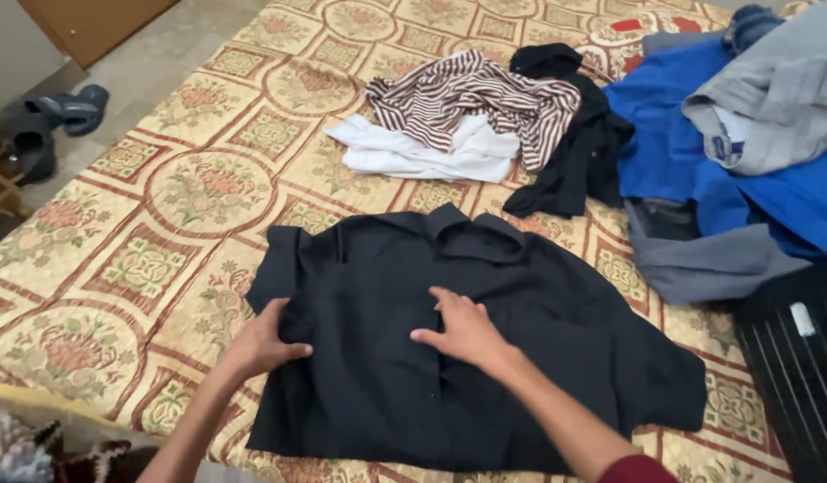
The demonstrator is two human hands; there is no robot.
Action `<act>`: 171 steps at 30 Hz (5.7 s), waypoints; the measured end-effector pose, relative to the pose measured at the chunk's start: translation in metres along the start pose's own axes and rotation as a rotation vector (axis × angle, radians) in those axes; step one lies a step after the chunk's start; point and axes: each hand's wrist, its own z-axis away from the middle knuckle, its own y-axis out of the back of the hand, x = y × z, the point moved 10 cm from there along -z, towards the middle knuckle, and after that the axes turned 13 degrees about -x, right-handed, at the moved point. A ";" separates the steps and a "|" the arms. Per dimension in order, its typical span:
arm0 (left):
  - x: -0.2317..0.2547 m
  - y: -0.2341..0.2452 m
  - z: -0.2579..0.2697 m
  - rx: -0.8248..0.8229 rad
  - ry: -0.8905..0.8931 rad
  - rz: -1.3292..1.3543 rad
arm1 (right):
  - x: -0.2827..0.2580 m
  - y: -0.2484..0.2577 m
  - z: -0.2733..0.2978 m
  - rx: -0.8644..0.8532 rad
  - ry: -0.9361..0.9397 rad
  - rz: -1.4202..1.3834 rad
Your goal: Fold various shirts and place them into a suitcase.
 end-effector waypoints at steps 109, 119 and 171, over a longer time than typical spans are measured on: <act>-0.038 0.058 -0.082 0.388 0.056 0.108 | -0.107 0.039 -0.145 0.104 0.310 0.364; -0.075 0.086 0.010 0.698 0.178 0.403 | -0.051 0.035 -0.209 0.042 0.221 0.370; 0.046 0.073 -0.055 0.263 -0.272 0.351 | -0.113 -0.016 -0.017 0.674 -0.109 -0.420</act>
